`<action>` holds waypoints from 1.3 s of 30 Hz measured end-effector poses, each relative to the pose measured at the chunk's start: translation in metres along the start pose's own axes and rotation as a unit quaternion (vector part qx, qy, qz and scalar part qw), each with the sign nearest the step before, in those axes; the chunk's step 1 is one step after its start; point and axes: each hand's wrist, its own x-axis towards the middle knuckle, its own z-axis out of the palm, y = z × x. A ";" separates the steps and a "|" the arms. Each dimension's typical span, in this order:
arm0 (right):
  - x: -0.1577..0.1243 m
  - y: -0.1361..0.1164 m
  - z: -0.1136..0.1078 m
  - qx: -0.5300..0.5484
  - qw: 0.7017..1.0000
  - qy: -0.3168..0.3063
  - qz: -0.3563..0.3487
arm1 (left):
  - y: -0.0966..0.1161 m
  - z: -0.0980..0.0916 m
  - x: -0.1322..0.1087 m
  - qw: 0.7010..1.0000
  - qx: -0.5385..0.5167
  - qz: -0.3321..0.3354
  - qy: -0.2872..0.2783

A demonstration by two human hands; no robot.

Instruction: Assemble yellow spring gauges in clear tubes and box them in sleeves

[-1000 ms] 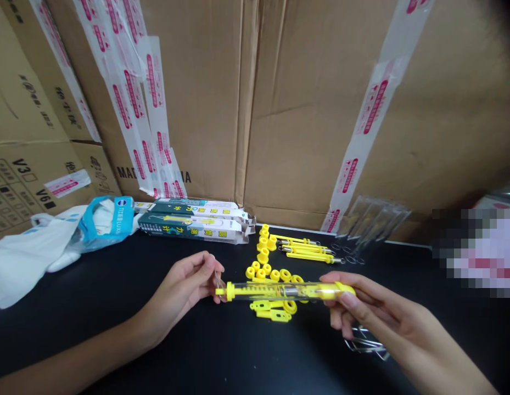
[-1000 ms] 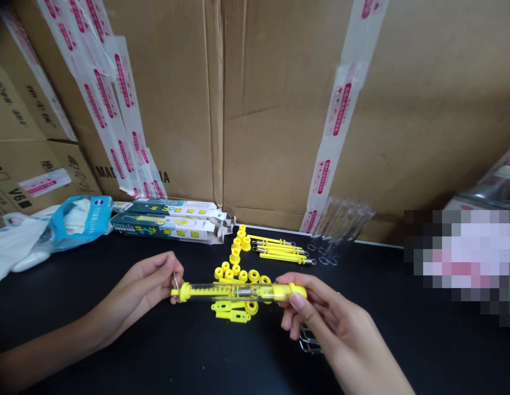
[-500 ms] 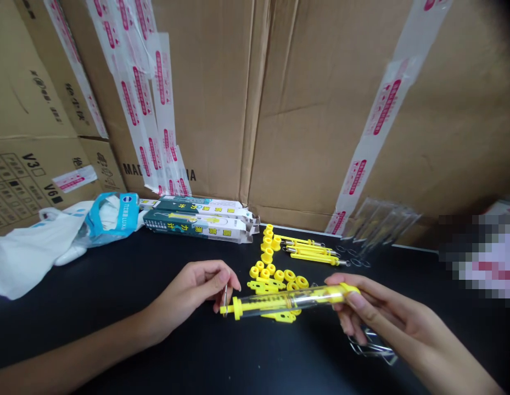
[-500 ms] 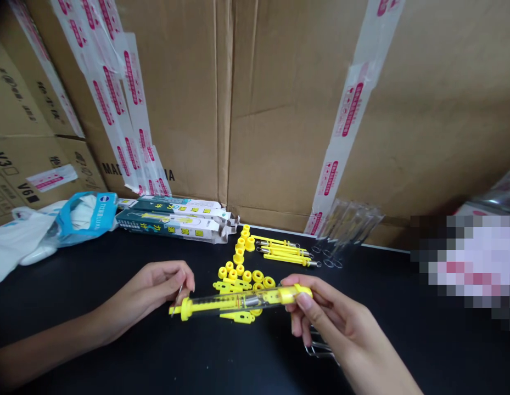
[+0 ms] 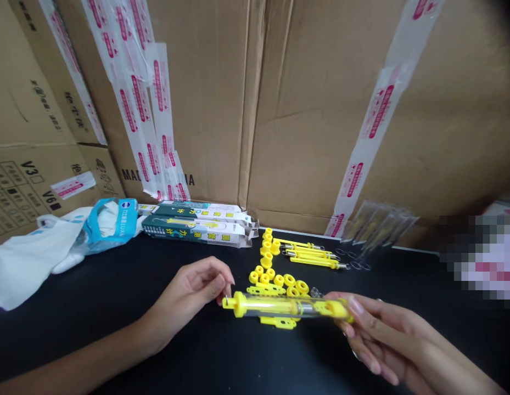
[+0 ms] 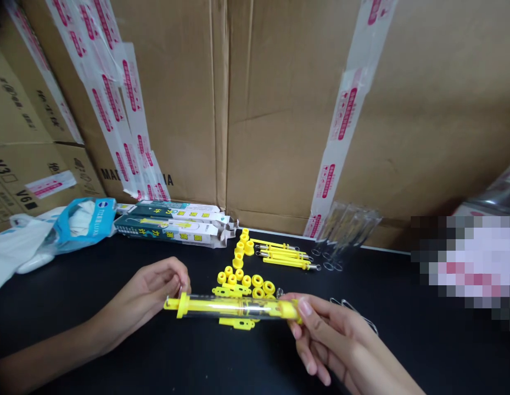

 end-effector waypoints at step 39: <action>0.012 -0.003 -0.003 0.021 1.000 -0.007 -0.007 | 0.010 0.001 -0.006 0.993 0.119 0.018 -0.021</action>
